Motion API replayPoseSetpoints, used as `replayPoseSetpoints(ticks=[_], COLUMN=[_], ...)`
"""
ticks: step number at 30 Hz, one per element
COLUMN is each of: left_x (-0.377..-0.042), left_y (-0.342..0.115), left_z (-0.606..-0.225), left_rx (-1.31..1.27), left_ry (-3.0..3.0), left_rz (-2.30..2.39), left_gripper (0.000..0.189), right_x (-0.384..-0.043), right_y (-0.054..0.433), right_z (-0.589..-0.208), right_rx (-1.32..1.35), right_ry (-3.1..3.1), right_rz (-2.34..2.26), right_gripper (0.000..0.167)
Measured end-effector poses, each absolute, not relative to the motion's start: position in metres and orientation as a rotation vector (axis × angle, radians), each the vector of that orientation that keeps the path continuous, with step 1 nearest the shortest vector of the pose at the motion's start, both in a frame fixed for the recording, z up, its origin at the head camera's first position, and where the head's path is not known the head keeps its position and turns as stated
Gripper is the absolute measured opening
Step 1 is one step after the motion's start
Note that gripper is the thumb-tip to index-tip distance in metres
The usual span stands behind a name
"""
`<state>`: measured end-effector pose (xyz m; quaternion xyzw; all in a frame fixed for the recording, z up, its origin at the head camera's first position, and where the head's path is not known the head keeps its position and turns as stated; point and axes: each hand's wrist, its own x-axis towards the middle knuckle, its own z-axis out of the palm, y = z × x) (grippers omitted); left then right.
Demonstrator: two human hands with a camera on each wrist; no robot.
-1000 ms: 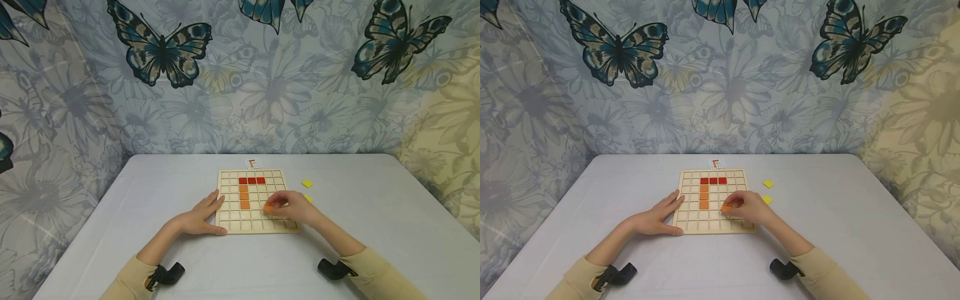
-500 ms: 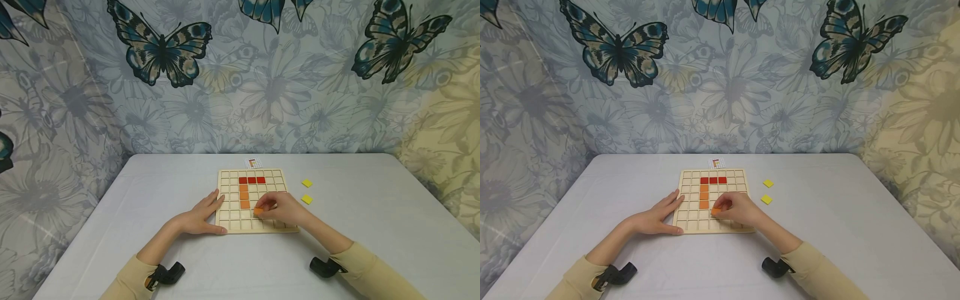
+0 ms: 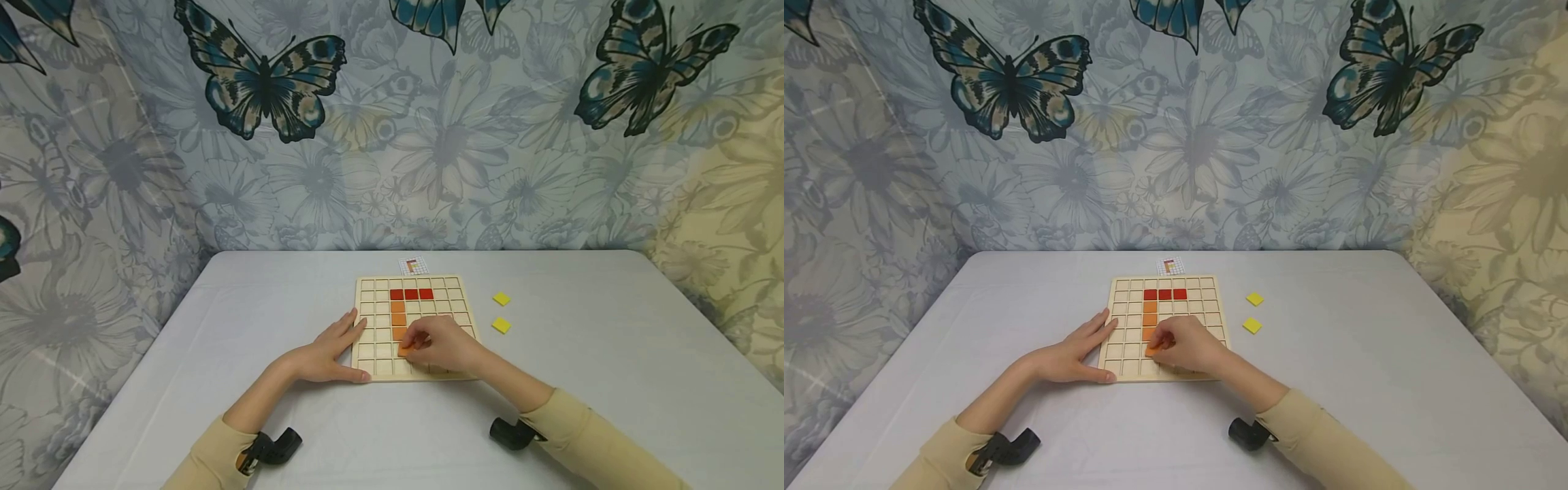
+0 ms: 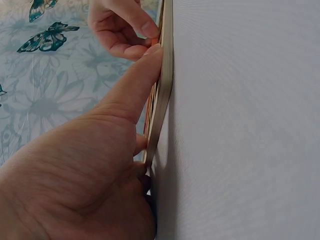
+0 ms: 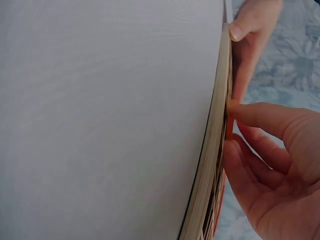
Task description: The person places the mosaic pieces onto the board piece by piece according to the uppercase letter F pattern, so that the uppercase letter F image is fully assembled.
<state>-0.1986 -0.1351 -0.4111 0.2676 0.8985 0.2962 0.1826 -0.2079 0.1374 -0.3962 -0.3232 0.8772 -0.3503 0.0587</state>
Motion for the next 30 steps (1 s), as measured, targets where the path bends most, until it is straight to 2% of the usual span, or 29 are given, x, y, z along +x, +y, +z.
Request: replayPoseSetpoints(ticks=[8, 30], left_x=[-0.198, -0.198], left_y=[-0.135, -0.135], left_z=[-0.412, -0.411], left_rx=[0.76, 0.758], left_ry=[2.541, 2.543], left_rz=[0.826, 0.837], left_gripper=[0.101, 0.102], right_x=[-0.207, -0.209], right_y=[0.132, 0.146], right_z=[-0.396, -0.393], right_rx=[-1.055, -0.948], right_ry=[2.697, 2.691], right_rz=[-1.033, -1.073], right_gripper=[0.012, 0.009])
